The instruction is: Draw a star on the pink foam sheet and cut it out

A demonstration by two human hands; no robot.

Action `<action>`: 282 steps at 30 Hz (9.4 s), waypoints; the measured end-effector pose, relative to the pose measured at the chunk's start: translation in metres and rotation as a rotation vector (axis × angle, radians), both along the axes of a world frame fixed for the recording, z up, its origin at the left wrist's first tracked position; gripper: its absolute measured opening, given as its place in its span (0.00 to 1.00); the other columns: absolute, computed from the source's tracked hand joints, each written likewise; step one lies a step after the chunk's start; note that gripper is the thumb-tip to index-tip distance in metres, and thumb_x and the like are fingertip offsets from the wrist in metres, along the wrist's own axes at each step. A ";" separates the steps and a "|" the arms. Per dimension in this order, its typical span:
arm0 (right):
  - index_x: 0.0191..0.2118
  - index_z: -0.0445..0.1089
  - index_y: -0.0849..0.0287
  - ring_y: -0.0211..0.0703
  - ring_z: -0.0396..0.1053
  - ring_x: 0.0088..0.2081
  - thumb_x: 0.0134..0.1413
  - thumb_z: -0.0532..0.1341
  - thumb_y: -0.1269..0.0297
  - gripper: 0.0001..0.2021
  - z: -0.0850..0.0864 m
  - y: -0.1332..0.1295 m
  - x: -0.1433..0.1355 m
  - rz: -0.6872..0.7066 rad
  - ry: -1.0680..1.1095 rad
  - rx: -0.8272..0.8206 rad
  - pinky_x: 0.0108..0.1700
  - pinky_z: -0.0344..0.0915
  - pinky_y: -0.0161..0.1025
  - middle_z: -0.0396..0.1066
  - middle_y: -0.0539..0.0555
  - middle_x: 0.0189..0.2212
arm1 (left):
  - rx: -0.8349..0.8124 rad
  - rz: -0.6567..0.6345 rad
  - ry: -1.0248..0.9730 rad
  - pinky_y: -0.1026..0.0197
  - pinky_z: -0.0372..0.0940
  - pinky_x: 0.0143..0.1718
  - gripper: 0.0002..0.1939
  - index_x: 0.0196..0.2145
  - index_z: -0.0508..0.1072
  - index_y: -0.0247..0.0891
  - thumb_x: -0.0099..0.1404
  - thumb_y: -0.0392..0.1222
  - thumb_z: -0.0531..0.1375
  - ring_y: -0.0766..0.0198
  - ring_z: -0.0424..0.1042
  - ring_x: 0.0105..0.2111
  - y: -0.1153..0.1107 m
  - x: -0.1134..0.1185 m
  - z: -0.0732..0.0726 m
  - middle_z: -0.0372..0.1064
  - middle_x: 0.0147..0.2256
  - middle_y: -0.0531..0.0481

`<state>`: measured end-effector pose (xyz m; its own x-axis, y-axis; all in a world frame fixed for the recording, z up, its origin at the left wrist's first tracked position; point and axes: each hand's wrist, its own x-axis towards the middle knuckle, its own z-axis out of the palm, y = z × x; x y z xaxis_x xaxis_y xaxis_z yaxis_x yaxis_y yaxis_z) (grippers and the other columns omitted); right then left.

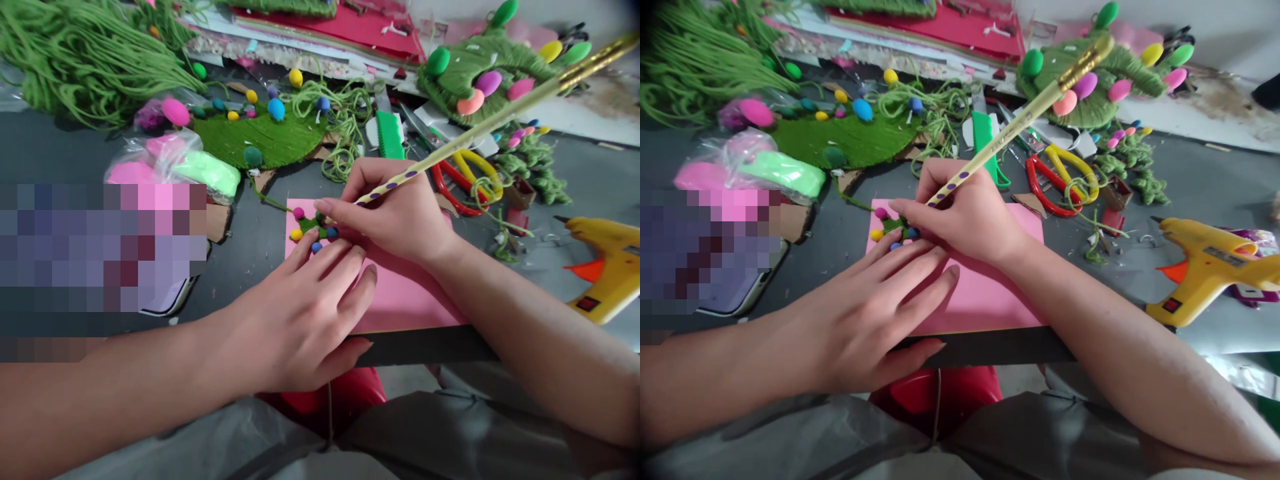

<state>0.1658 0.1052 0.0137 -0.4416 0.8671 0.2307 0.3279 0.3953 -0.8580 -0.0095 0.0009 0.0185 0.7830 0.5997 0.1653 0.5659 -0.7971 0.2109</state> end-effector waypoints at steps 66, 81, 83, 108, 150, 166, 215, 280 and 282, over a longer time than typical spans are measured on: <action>0.25 0.67 0.53 0.43 0.65 0.26 0.58 0.73 0.58 0.17 0.007 0.001 0.002 0.015 -0.092 -0.034 0.26 0.66 0.43 0.71 0.51 0.23 | -0.014 -0.003 0.051 0.26 0.62 0.64 0.32 0.67 0.66 0.21 0.78 0.51 0.49 0.30 0.65 0.65 0.000 0.001 0.004 0.66 0.62 0.22; 0.24 0.64 0.54 0.38 0.62 0.23 0.59 0.73 0.49 0.23 0.023 -0.009 0.003 0.072 0.002 0.086 0.27 0.62 0.41 0.67 0.48 0.20 | 0.017 -0.022 0.090 0.28 0.61 0.65 0.32 0.66 0.66 0.22 0.79 0.52 0.47 0.29 0.63 0.66 0.000 0.001 0.006 0.64 0.64 0.22; 0.25 0.66 0.54 0.38 0.62 0.24 0.56 0.74 0.48 0.22 0.021 -0.009 0.004 0.102 0.001 0.086 0.27 0.63 0.40 0.67 0.48 0.22 | 0.031 -0.024 0.114 0.27 0.61 0.65 0.32 0.66 0.66 0.21 0.79 0.52 0.46 0.28 0.64 0.65 0.000 0.000 0.007 0.65 0.63 0.22; 0.27 0.68 0.55 0.36 0.62 0.24 0.66 0.66 0.55 0.17 0.030 -0.016 0.013 0.166 -0.183 0.147 0.28 0.58 0.38 0.69 0.47 0.23 | 0.067 -0.013 0.047 0.25 0.56 0.68 0.31 0.66 0.67 0.22 0.78 0.51 0.50 0.33 0.66 0.64 -0.002 0.000 -0.001 0.68 0.62 0.26; 0.28 0.67 0.58 0.34 0.61 0.26 0.68 0.65 0.55 0.18 0.029 -0.014 0.013 0.210 -0.214 0.122 0.28 0.59 0.34 0.66 0.46 0.23 | 0.031 -0.032 0.048 0.27 0.58 0.67 0.32 0.67 0.66 0.23 0.78 0.51 0.50 0.34 0.69 0.62 -0.001 -0.001 0.002 0.70 0.61 0.28; 0.27 0.68 0.58 0.33 0.61 0.25 0.66 0.67 0.57 0.17 0.029 -0.014 0.011 0.209 -0.167 0.098 0.27 0.58 0.34 0.67 0.46 0.22 | 0.033 -0.029 0.041 0.26 0.59 0.67 0.31 0.67 0.67 0.23 0.78 0.51 0.50 0.32 0.68 0.63 0.000 -0.001 0.001 0.70 0.61 0.28; 0.27 0.65 0.55 0.37 0.64 0.26 0.69 0.64 0.59 0.17 0.050 -0.016 0.006 0.235 -0.418 0.323 0.29 0.60 0.39 0.66 0.47 0.21 | 0.013 0.017 0.036 0.24 0.55 0.68 0.29 0.64 0.69 0.26 0.78 0.51 0.48 0.30 0.62 0.67 -0.004 0.002 -0.001 0.67 0.62 0.27; 0.29 0.70 0.58 0.35 0.66 0.25 0.70 0.64 0.55 0.17 0.037 -0.016 0.014 0.208 -0.237 0.101 0.27 0.61 0.35 0.70 0.47 0.23 | 0.043 0.001 -0.067 0.31 0.55 0.71 0.27 0.62 0.72 0.26 0.75 0.49 0.55 0.37 0.68 0.64 -0.002 -0.002 -0.003 0.73 0.59 0.31; 0.29 0.70 0.57 0.35 0.66 0.25 0.69 0.64 0.53 0.18 0.036 -0.016 0.014 0.198 -0.257 0.095 0.27 0.61 0.35 0.70 0.47 0.23 | 0.043 0.004 -0.066 0.32 0.57 0.70 0.27 0.62 0.72 0.25 0.75 0.49 0.55 0.37 0.70 0.62 -0.002 -0.002 -0.003 0.74 0.58 0.31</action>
